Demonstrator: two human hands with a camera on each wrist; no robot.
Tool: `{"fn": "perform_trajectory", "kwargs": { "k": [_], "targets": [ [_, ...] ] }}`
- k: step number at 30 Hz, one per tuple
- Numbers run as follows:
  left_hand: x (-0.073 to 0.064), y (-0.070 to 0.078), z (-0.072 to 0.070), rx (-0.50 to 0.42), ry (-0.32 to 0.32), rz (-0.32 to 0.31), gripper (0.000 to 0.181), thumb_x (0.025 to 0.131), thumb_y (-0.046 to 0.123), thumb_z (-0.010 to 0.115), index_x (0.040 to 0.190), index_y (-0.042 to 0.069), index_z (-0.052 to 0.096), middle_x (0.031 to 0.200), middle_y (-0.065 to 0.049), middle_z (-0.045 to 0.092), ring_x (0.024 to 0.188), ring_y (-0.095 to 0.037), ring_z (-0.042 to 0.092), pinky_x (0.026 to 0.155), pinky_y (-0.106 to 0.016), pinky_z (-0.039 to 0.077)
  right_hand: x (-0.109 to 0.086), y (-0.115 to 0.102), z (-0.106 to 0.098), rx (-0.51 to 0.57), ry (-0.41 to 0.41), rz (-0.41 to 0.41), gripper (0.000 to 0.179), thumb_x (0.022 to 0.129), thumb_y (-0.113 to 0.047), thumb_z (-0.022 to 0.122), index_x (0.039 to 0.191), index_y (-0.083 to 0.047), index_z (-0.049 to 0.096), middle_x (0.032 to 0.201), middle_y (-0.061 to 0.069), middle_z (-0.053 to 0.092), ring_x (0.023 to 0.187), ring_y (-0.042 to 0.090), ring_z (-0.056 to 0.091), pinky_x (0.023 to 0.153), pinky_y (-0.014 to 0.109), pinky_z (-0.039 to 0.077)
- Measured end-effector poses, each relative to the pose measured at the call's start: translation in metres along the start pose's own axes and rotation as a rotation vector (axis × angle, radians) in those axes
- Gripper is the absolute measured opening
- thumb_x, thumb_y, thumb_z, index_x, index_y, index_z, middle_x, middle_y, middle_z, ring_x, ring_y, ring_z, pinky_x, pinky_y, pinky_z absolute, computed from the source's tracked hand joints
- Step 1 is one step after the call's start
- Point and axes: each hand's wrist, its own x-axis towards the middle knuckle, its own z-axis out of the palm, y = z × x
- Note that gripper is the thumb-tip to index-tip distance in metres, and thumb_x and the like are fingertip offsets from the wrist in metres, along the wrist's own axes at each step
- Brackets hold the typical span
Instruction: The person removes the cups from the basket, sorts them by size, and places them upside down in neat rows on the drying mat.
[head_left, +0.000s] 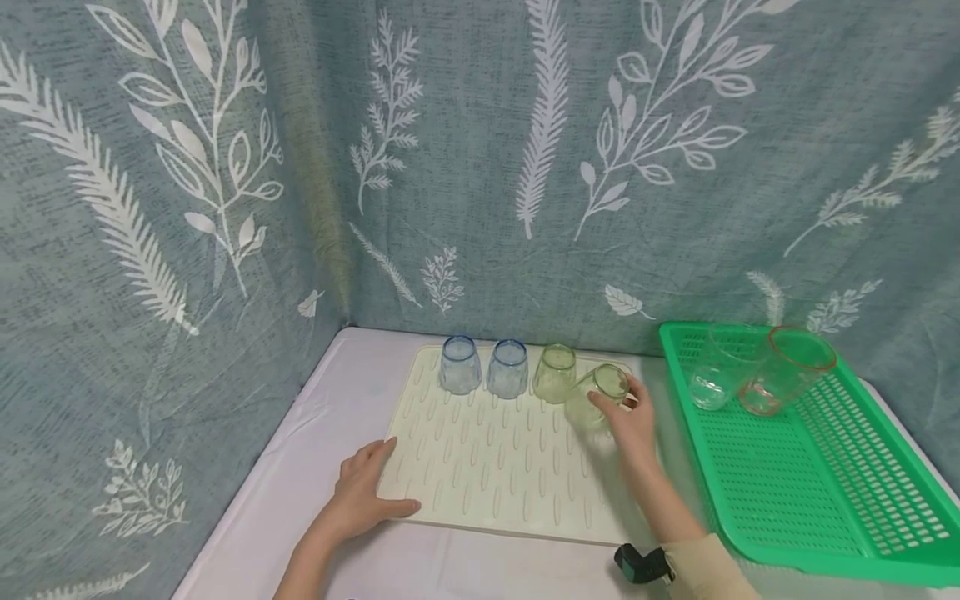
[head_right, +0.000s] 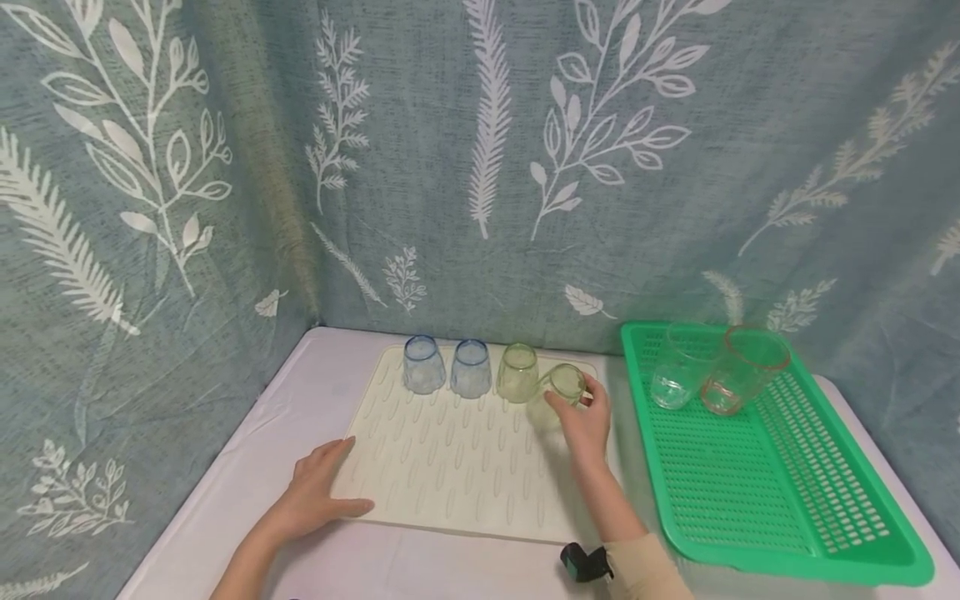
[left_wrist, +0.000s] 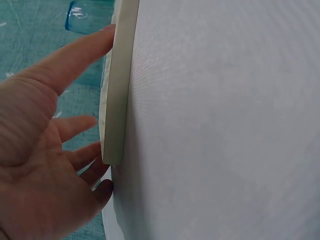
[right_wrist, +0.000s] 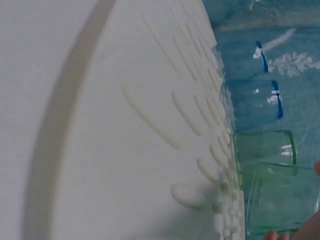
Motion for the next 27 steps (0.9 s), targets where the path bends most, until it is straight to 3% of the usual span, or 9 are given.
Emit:
{"fn": "perform_trajectory", "kwargs": {
  "k": [14, 27],
  "targets": [
    [0.001, 0.000, 0.000, 0.034, -0.001, 0.037, 0.091, 0.072, 0.036, 0.086, 0.143, -0.003, 0.044, 0.150, -0.029, 0.026, 0.131, -0.044, 0.021, 0.104, -0.066, 0.027, 0.025, -0.004, 0.005, -0.035, 0.115, -0.038, 0.071, 0.085, -0.015, 0.072, 0.146, -0.003, 0.037, 0.138, 0.020, 0.035, 0.118, 0.029, 0.036, 0.087, 0.037, 0.038],
    [0.000, -0.001, 0.002, 0.035, 0.005, 0.039, 0.091, 0.071, 0.034, 0.087, 0.142, -0.003, 0.045, 0.148, -0.030, 0.028, 0.127, -0.044, 0.026, 0.102, -0.064, 0.031, 0.041, 0.002, 0.007, -0.109, 0.132, -0.063, 0.068, 0.084, -0.016, 0.074, 0.142, -0.002, 0.042, 0.135, 0.020, 0.036, 0.118, 0.031, 0.037, 0.087, 0.039, 0.038]
  ]
}}
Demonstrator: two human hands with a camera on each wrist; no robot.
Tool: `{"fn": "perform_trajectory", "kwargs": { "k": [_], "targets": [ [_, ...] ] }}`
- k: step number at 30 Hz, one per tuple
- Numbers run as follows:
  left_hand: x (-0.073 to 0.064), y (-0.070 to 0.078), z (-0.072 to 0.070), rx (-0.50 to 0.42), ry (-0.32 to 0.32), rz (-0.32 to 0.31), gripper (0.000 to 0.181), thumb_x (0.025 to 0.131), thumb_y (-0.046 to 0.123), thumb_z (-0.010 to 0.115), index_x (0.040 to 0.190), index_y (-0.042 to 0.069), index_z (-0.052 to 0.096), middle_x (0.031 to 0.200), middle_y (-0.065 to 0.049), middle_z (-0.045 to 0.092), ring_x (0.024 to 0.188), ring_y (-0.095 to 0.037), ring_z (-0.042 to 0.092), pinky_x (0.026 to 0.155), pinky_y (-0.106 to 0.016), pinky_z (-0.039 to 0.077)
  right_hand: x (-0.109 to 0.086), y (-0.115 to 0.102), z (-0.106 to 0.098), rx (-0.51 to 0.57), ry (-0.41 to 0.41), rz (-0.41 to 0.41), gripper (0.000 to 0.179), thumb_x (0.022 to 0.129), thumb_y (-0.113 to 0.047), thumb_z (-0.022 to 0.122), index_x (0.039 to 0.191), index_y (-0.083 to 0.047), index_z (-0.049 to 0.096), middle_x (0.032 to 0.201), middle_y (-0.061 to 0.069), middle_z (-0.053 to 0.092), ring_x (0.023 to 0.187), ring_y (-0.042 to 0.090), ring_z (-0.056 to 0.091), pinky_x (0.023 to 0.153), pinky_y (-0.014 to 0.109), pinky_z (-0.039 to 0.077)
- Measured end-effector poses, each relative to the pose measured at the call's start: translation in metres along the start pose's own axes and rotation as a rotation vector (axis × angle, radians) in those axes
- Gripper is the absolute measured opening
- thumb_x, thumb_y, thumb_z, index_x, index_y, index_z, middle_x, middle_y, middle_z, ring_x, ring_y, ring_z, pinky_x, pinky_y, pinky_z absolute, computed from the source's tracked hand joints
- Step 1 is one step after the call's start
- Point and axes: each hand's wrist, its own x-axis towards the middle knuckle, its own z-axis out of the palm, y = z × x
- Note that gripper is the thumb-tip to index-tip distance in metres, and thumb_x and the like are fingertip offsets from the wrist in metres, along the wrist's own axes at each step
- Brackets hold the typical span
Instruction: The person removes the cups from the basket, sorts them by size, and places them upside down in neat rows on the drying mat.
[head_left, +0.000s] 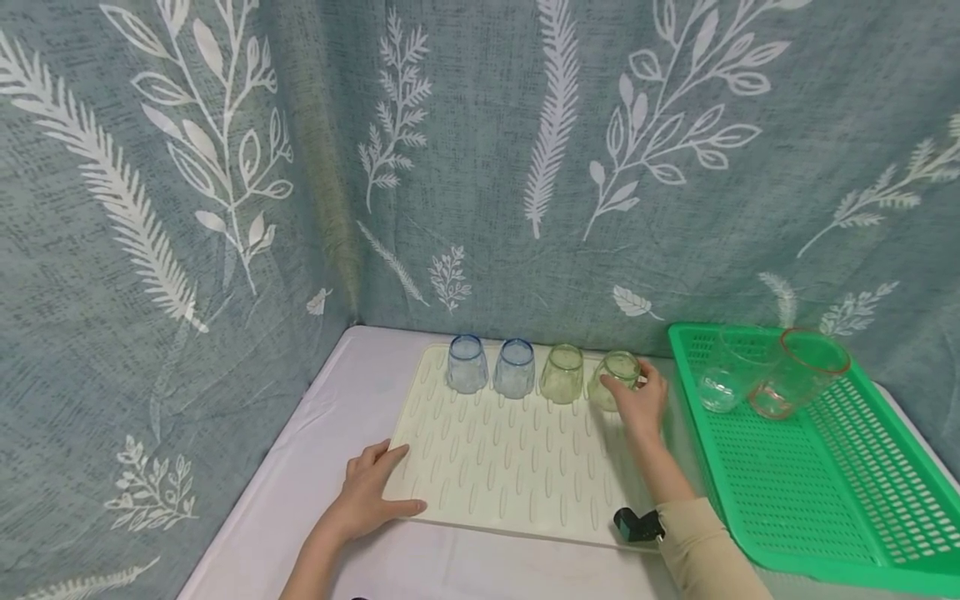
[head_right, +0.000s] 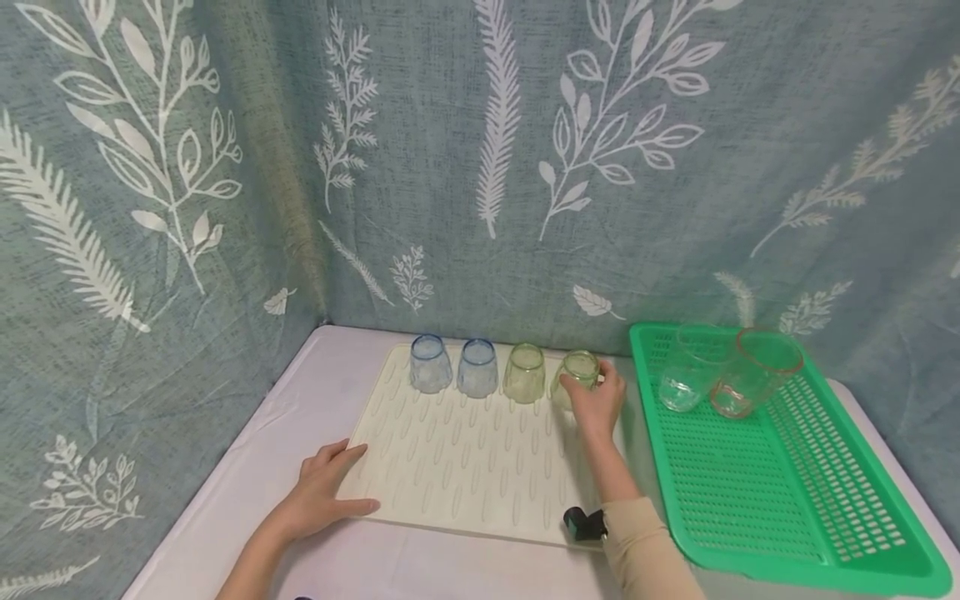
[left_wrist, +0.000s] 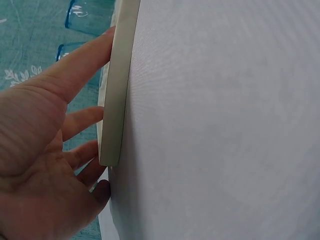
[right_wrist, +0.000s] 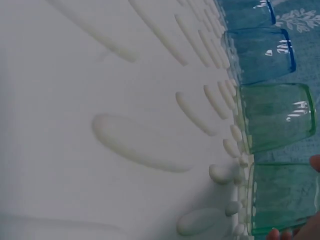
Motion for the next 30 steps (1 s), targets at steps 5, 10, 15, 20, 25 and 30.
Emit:
{"fn": "perform_trajectory", "kwargs": {
  "k": [5, 10, 15, 20, 25, 30],
  "targets": [
    [0.000, -0.001, 0.003, -0.019, 0.008, 0.005, 0.091, 0.070, 0.035, 0.087, 0.142, -0.003, 0.046, 0.148, -0.030, 0.028, 0.127, -0.043, 0.026, 0.102, -0.064, 0.031, 0.003, 0.002, 0.000, -0.026, 0.000, -0.013, 0.068, 0.083, -0.016, 0.075, 0.141, -0.001, 0.043, 0.136, 0.020, 0.038, 0.118, 0.032, 0.037, 0.088, 0.041, 0.038],
    [-0.001, 0.000, 0.003, -0.017, 0.004, 0.000, 0.090, 0.071, 0.035, 0.087, 0.142, -0.003, 0.046, 0.149, -0.030, 0.028, 0.126, -0.042, 0.026, 0.102, -0.064, 0.031, 0.004, 0.004, -0.001, -0.049, -0.008, -0.027, 0.068, 0.082, -0.017, 0.075, 0.140, 0.000, 0.044, 0.136, 0.020, 0.038, 0.118, 0.033, 0.037, 0.090, 0.043, 0.037],
    [-0.002, 0.003, 0.001, -0.002, 0.004, 0.006, 0.090, 0.071, 0.034, 0.087, 0.142, -0.003, 0.045, 0.149, -0.030, 0.028, 0.126, -0.043, 0.026, 0.101, -0.064, 0.032, 0.004, 0.006, 0.000, -0.054, -0.004, -0.042, 0.068, 0.083, -0.017, 0.074, 0.140, 0.000, 0.043, 0.134, 0.020, 0.038, 0.116, 0.033, 0.038, 0.089, 0.043, 0.037],
    [-0.002, 0.004, 0.001, 0.002, 0.002, 0.006, 0.089, 0.071, 0.033, 0.087, 0.142, -0.002, 0.045, 0.149, -0.029, 0.028, 0.126, -0.043, 0.027, 0.100, -0.063, 0.032, 0.004, 0.007, 0.000, -0.065, 0.005, -0.061, 0.067, 0.083, -0.018, 0.074, 0.139, 0.000, 0.043, 0.135, 0.021, 0.038, 0.117, 0.034, 0.038, 0.091, 0.045, 0.037],
    [-0.002, 0.004, 0.000, 0.002, 0.002, 0.004, 0.090, 0.071, 0.033, 0.087, 0.142, -0.001, 0.045, 0.149, -0.029, 0.028, 0.126, -0.043, 0.027, 0.100, -0.063, 0.033, -0.002, 0.003, -0.002, -0.061, 0.015, -0.096, 0.069, 0.084, -0.019, 0.074, 0.141, -0.001, 0.040, 0.140, 0.023, 0.033, 0.130, 0.039, 0.030, 0.103, 0.052, 0.032],
    [-0.003, 0.002, -0.001, 0.001, 0.008, 0.000, 0.090, 0.071, 0.035, 0.087, 0.142, -0.001, 0.046, 0.149, -0.029, 0.028, 0.126, -0.043, 0.027, 0.101, -0.063, 0.032, -0.017, -0.009, -0.001, -0.019, 0.044, -0.138, 0.068, 0.084, -0.019, 0.074, 0.141, -0.003, 0.041, 0.142, 0.022, 0.031, 0.132, 0.038, 0.026, 0.106, 0.053, 0.029]
  ]
}}
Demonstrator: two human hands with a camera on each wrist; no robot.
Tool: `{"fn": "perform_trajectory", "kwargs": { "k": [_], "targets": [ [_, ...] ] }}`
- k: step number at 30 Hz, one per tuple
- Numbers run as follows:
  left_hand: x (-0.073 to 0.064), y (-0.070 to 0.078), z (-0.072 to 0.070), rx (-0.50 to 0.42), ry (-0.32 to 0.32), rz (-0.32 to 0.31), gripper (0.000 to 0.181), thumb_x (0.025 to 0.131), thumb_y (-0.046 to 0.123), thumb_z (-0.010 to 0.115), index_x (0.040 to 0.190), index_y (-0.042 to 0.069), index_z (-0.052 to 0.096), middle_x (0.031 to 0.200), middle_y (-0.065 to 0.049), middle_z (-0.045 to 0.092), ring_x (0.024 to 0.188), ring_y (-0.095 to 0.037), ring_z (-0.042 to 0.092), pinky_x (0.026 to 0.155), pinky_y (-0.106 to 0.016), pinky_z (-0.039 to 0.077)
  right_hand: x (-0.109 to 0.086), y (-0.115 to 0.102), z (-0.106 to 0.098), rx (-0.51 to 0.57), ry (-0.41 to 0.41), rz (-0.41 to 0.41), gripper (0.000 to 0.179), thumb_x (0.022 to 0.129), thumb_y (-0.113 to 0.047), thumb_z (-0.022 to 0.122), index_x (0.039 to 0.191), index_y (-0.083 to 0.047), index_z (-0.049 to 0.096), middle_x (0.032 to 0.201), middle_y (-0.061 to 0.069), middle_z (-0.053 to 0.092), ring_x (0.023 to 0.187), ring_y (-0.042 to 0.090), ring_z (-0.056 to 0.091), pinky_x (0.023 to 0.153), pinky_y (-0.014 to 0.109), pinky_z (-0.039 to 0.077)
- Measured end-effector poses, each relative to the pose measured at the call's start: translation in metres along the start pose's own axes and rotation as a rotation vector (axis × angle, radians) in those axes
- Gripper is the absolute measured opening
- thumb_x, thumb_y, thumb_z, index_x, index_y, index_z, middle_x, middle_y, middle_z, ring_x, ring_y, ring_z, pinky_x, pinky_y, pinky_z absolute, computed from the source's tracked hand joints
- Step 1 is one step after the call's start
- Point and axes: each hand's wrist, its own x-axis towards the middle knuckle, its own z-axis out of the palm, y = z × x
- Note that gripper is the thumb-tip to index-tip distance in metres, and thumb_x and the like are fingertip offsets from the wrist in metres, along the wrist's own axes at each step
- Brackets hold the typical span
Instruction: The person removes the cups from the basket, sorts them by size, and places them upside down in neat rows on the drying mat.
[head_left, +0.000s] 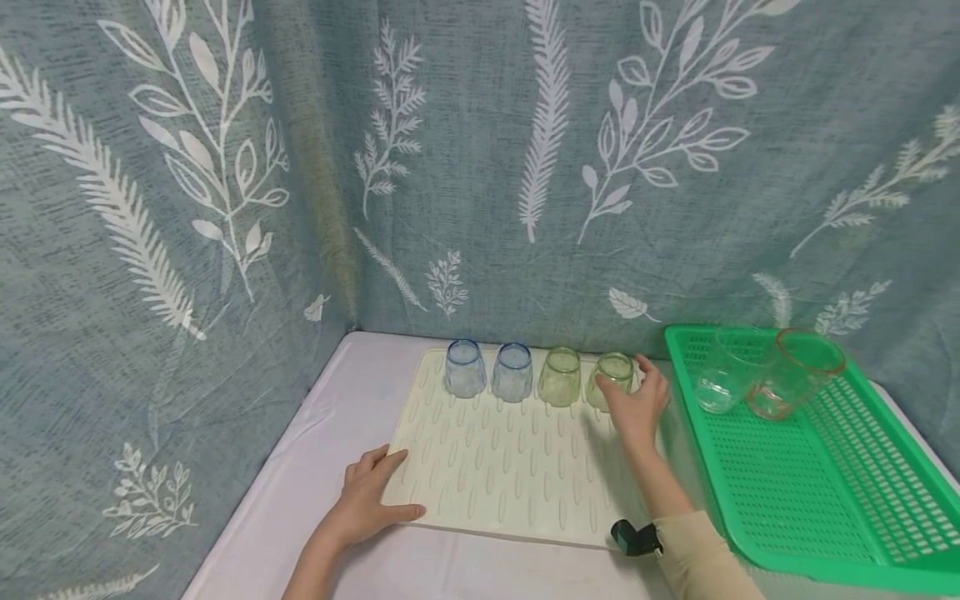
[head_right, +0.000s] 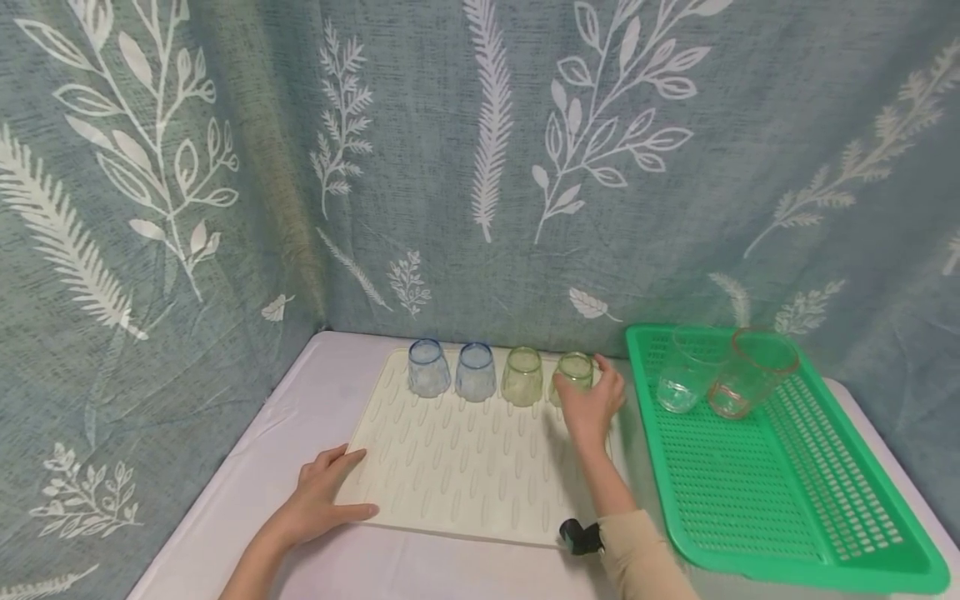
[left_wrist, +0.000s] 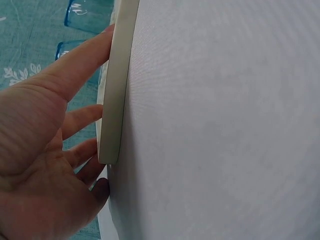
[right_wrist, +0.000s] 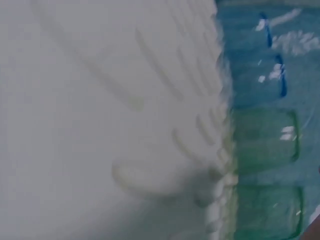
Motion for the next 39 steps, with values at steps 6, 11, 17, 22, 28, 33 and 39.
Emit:
{"fn": "perform_trajectory", "kwargs": {
  "k": [6, 11, 17, 22, 28, 33, 39],
  "targets": [
    [0.001, -0.002, 0.002, -0.017, 0.007, -0.004, 0.090, 0.070, 0.035, 0.087, 0.142, -0.001, 0.046, 0.149, -0.028, 0.028, 0.126, -0.041, 0.026, 0.101, -0.063, 0.031, -0.017, -0.019, -0.002, 0.101, -0.073, 0.002, 0.064, 0.086, -0.018, 0.073, 0.141, -0.006, 0.042, 0.143, 0.015, 0.034, 0.127, 0.034, 0.030, 0.092, 0.046, 0.038],
    [0.002, -0.001, 0.004, -0.018, 0.004, 0.003, 0.090, 0.071, 0.035, 0.087, 0.142, -0.001, 0.046, 0.149, -0.029, 0.028, 0.126, -0.042, 0.026, 0.100, -0.064, 0.032, -0.029, -0.035, -0.014, 0.180, -0.174, 0.042, 0.061, 0.090, -0.020, 0.071, 0.143, -0.010, 0.042, 0.146, 0.009, 0.033, 0.128, 0.031, 0.029, 0.088, 0.040, 0.039],
    [0.005, -0.001, 0.006, -0.014, -0.005, -0.010, 0.090, 0.071, 0.036, 0.087, 0.142, 0.000, 0.046, 0.149, -0.028, 0.028, 0.127, -0.042, 0.028, 0.101, -0.063, 0.033, -0.040, -0.059, -0.041, 0.292, -0.253, 0.091, 0.057, 0.094, -0.020, 0.066, 0.144, -0.013, 0.040, 0.147, 0.004, 0.033, 0.126, 0.023, 0.031, 0.096, 0.038, 0.034],
    [0.004, -0.001, 0.006, -0.005, -0.008, -0.020, 0.091, 0.071, 0.036, 0.087, 0.143, 0.000, 0.046, 0.149, -0.027, 0.029, 0.127, -0.042, 0.028, 0.101, -0.062, 0.033, -0.043, -0.076, -0.067, 0.381, -0.273, 0.085, 0.048, 0.096, -0.019, 0.064, 0.140, -0.016, 0.044, 0.139, -0.004, 0.039, 0.115, 0.013, 0.040, 0.096, 0.030, 0.038],
    [0.004, -0.001, 0.005, -0.001, -0.011, -0.015, 0.092, 0.071, 0.036, 0.087, 0.143, -0.001, 0.045, 0.149, -0.027, 0.028, 0.126, -0.042, 0.028, 0.100, -0.063, 0.033, -0.040, -0.089, -0.103, 0.485, -0.296, 0.040, 0.044, 0.096, -0.019, 0.065, 0.137, -0.019, 0.048, 0.133, -0.007, 0.042, 0.110, 0.009, 0.046, 0.087, 0.020, 0.043],
    [0.003, -0.001, 0.003, -0.002, -0.009, -0.016, 0.092, 0.070, 0.036, 0.087, 0.143, -0.001, 0.044, 0.149, -0.027, 0.028, 0.126, -0.042, 0.027, 0.100, -0.063, 0.033, -0.030, -0.090, -0.129, 0.517, -0.270, -0.031, 0.046, 0.095, -0.013, 0.064, 0.138, -0.017, 0.047, 0.134, -0.006, 0.041, 0.108, 0.009, 0.046, 0.084, 0.018, 0.044],
    [0.003, -0.002, 0.003, 0.001, -0.015, -0.013, 0.092, 0.071, 0.037, 0.087, 0.144, -0.001, 0.044, 0.150, -0.028, 0.027, 0.126, -0.042, 0.026, 0.100, -0.063, 0.033, -0.004, -0.086, -0.157, 0.429, -0.084, -0.054, 0.051, 0.091, -0.012, 0.069, 0.137, -0.021, 0.049, 0.132, -0.010, 0.041, 0.106, 0.004, 0.039, 0.080, 0.015, 0.040]
  ]
}}
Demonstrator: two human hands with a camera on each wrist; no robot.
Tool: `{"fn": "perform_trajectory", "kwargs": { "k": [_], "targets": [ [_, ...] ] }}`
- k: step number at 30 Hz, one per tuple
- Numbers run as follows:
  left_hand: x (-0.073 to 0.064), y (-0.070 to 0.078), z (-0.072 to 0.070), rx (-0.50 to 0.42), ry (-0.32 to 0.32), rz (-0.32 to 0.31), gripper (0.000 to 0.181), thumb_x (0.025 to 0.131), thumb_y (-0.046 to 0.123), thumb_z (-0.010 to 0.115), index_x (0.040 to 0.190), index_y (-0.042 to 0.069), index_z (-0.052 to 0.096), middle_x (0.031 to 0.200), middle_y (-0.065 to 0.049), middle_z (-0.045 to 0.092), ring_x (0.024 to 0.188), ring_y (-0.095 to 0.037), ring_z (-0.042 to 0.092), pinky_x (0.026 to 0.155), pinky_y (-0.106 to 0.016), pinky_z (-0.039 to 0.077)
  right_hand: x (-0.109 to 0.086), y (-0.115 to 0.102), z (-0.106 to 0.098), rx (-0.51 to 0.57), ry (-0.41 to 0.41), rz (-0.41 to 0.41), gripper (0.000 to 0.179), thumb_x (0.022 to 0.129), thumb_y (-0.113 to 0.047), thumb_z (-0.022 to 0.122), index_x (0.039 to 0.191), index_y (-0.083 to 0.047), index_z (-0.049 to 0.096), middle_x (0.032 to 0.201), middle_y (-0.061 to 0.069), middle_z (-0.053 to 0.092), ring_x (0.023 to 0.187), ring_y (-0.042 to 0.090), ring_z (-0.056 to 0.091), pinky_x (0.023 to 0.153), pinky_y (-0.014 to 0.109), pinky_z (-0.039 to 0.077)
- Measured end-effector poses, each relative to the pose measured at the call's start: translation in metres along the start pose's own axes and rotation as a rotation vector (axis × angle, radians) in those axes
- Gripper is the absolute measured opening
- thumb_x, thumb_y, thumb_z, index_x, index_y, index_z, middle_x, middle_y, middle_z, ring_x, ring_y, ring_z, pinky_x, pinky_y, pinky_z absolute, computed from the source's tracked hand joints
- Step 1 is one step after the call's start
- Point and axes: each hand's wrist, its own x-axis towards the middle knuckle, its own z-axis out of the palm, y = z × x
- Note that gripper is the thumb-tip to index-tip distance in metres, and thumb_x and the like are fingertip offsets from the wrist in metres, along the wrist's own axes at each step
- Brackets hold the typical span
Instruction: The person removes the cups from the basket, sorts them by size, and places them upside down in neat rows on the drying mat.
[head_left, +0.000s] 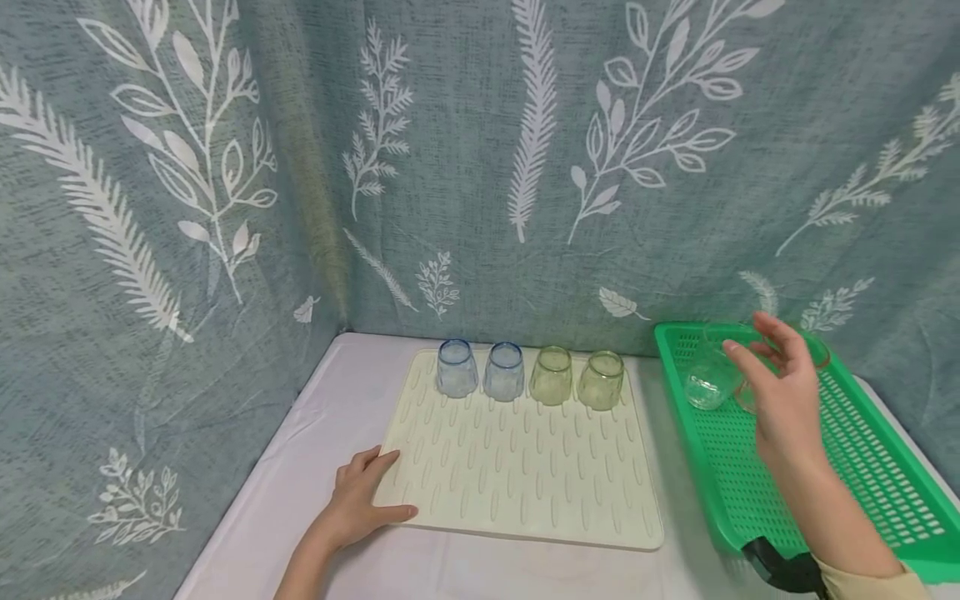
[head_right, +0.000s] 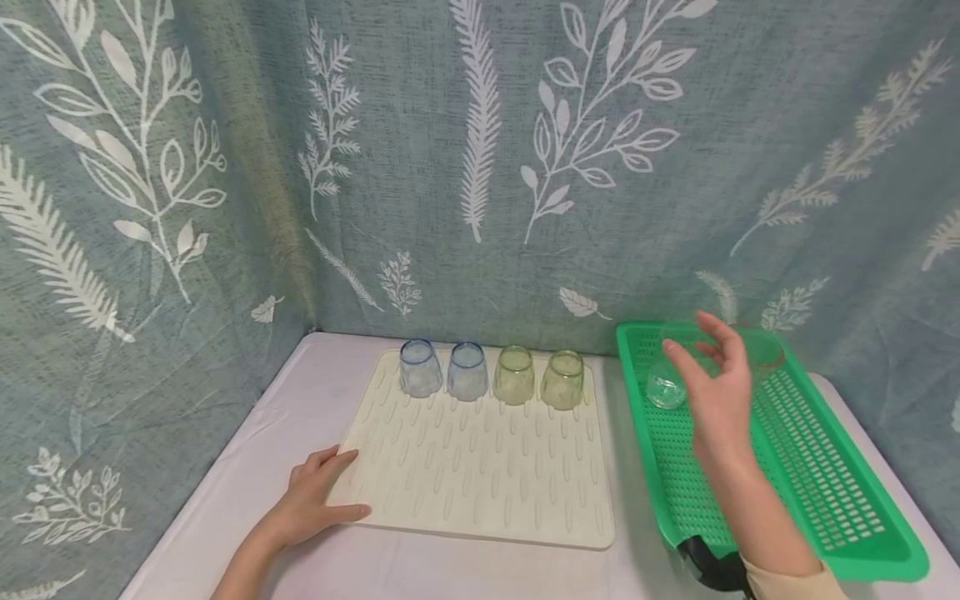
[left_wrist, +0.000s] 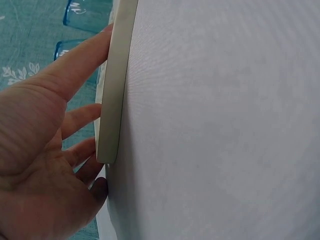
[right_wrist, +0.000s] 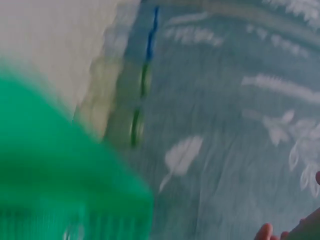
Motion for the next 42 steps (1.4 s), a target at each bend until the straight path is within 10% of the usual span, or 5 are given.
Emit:
{"fn": "perform_trajectory", "kwargs": {
  "k": [12, 23, 42],
  "targets": [
    [-0.001, 0.001, 0.000, -0.003, 0.002, -0.001, 0.092, 0.071, 0.037, 0.087, 0.144, 0.000, 0.044, 0.149, -0.028, 0.027, 0.126, -0.041, 0.027, 0.100, -0.062, 0.033, 0.056, -0.002, -0.049, -0.394, 0.242, 0.116, 0.063, 0.093, -0.029, 0.064, 0.148, -0.031, 0.033, 0.135, -0.020, 0.027, 0.113, -0.002, 0.028, 0.094, 0.028, 0.031],
    [-0.002, 0.001, 0.000, -0.008, 0.015, -0.003, 0.092, 0.070, 0.036, 0.087, 0.143, 0.000, 0.045, 0.149, -0.027, 0.028, 0.124, -0.039, 0.028, 0.101, -0.061, 0.033, 0.080, 0.034, -0.070, -0.621, 0.305, 0.169, 0.085, 0.093, -0.022, 0.061, 0.154, -0.016, 0.001, 0.157, 0.014, 0.000, 0.142, 0.033, 0.001, 0.116, 0.049, 0.012],
    [-0.001, -0.001, 0.001, -0.001, 0.011, 0.009, 0.091, 0.071, 0.037, 0.087, 0.144, 0.001, 0.044, 0.149, -0.026, 0.028, 0.125, -0.040, 0.027, 0.101, -0.061, 0.033, 0.102, 0.075, -0.102, -0.604, 0.034, 0.472, 0.099, 0.092, -0.030, 0.058, 0.148, 0.002, -0.017, 0.152, 0.034, -0.012, 0.137, 0.054, 0.010, 0.107, 0.061, 0.030]
  ]
}}
